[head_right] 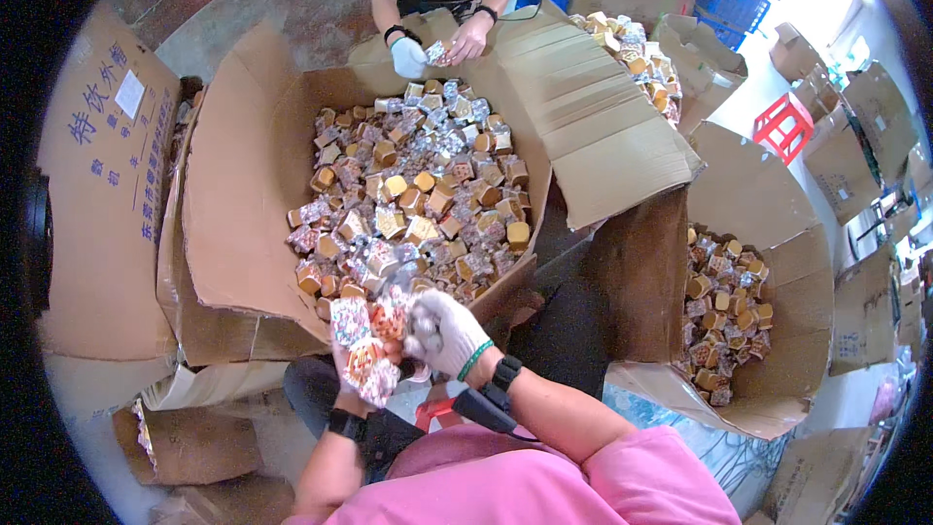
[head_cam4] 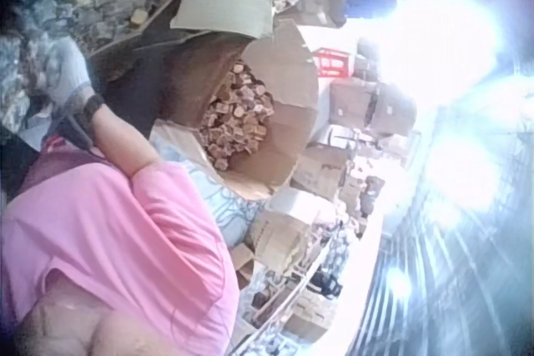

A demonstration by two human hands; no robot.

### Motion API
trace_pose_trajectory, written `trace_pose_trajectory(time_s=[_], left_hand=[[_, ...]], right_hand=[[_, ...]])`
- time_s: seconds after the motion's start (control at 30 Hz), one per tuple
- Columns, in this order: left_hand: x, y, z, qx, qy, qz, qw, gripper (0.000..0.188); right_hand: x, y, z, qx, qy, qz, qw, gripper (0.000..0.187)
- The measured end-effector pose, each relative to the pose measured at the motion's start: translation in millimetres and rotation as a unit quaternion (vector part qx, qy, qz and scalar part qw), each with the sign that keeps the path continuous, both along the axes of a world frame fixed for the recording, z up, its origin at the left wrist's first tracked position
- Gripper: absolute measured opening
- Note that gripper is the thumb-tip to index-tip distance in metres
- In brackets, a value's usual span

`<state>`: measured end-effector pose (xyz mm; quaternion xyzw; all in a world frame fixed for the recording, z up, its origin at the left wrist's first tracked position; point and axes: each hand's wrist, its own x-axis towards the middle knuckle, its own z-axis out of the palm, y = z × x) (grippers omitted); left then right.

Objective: Sorting small packaged items into cardboard boxes by hand.

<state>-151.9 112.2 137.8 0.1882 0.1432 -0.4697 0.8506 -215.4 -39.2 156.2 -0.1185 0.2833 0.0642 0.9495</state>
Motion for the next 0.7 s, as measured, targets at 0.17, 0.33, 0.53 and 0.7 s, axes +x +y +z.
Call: trace_pose_trajectory(time_s=[0.17, 0.33, 0.53, 0.7], left_hand=[[15.8, 3.9, -7.7, -0.074, -0.024, -0.031, 0.996, 0.063], [26.8, -17.4, -3.2, 0.111, -0.109, 0.026, 0.987, 0.063], [17.8, -73.4, 49.9, 0.145, -0.216, -0.099, 0.961, 0.057], [-85.4, -217.4, 161.7, 0.025, -0.214, -0.313, 0.925, 0.054]], right_hand=[[4.0, -16.6, -9.4, 0.021, -0.081, -0.021, 0.996, 0.027], [-18.8, -23.6, -54.1, 0.003, 0.076, -0.03, 0.997, 0.021], [-46.1, 1.2, -101.0, -0.068, 0.043, 0.014, 0.997, 0.028], [-75.9, -3.4, -162.2, -0.227, -0.02, -0.07, 0.971, 0.023]])
